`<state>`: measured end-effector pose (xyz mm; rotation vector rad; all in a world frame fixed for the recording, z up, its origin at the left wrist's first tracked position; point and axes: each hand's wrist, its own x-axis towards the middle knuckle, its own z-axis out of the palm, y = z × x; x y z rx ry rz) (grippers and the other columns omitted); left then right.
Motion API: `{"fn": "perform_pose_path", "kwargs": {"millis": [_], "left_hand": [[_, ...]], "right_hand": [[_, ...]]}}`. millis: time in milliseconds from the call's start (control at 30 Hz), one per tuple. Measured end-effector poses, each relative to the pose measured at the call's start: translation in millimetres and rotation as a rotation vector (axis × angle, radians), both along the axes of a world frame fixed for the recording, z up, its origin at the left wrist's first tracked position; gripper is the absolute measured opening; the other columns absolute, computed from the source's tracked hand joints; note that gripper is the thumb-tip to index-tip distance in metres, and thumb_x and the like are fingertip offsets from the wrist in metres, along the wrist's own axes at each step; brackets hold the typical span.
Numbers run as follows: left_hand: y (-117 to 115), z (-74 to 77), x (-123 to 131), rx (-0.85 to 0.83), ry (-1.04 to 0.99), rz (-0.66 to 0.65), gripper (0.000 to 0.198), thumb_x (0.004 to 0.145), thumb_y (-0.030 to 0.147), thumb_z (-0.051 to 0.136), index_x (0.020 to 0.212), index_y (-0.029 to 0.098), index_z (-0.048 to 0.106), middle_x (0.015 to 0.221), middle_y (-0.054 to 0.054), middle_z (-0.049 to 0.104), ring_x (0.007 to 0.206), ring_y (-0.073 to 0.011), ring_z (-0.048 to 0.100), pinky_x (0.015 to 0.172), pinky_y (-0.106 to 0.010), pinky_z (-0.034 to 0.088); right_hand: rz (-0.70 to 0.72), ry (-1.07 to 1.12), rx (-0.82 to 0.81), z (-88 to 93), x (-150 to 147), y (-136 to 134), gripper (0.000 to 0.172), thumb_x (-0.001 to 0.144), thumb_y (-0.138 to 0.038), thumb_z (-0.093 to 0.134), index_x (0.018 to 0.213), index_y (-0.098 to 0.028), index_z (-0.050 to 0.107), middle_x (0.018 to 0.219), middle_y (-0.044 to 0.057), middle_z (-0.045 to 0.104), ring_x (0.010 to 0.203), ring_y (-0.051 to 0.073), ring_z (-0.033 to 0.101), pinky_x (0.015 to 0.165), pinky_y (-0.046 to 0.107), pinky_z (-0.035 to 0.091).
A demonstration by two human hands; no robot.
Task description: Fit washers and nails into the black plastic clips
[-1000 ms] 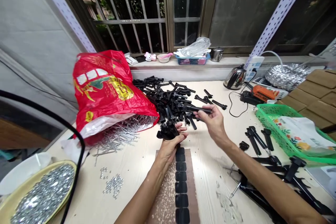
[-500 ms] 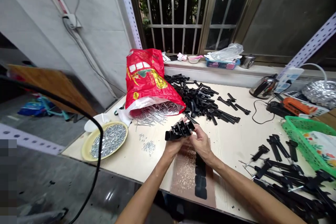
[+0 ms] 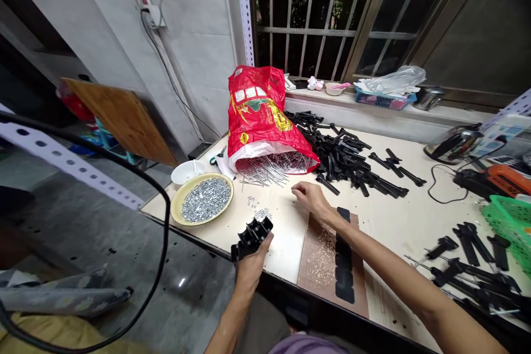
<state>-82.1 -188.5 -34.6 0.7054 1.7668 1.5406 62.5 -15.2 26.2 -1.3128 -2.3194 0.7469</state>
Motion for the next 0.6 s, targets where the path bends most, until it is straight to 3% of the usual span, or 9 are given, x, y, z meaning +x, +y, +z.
{"fn": "perform_pose_path", "kwargs": {"millis": [100,267,433,600], "left_hand": [[2,-1.8,-7,0.044,-0.121,0.057,0.034,0.062,0.039,0.076,0.089,0.018,0.071,0.089,-0.006,0.072,0.087,-0.0225,0.066,0.082,-0.033,0.049],[17,10.9,-10,0.156,-0.288,-0.027,0.036,0.063,0.038,0.077,0.089,0.014,0.07,0.089,-0.007,0.071,0.081,-0.0193,0.065,0.08,-0.033,0.05],[26,13.3,-20,0.153,-0.243,-0.043,0.036,0.063,0.036,0.077,0.091,0.014,0.07,0.091,-0.008,0.07,0.083,-0.0188,0.064,0.081,-0.032,0.048],[34,11.9,-20,0.145,-0.243,-0.045,0.037,0.059,0.036,0.078,0.086,0.013,0.07,0.083,-0.007,0.07,0.078,-0.0183,0.063,0.077,-0.031,0.048]], "right_hand": [[-0.028,-0.217,0.049,-10.6,-34,18,0.021,0.089,-0.026,0.047,0.091,-0.015,0.065,0.092,0.008,0.068,0.084,0.018,0.062,0.073,0.026,0.043],[-0.084,-0.38,0.084,-19.6,-69,22,0.022,0.087,-0.014,0.044,0.1,-0.007,0.062,0.106,0.021,0.062,0.094,0.025,0.061,0.078,0.033,0.043],[-0.063,-0.494,0.102,-18.6,-46,19,0.028,0.084,-0.007,0.042,0.106,-0.01,0.059,0.1,0.017,0.064,0.094,0.026,0.061,0.08,0.035,0.042],[-0.006,-0.526,0.104,-14.7,-20,19,0.016,0.083,-0.015,0.05,0.089,-0.012,0.064,0.1,0.016,0.064,0.094,0.027,0.06,0.077,0.033,0.043]]}}
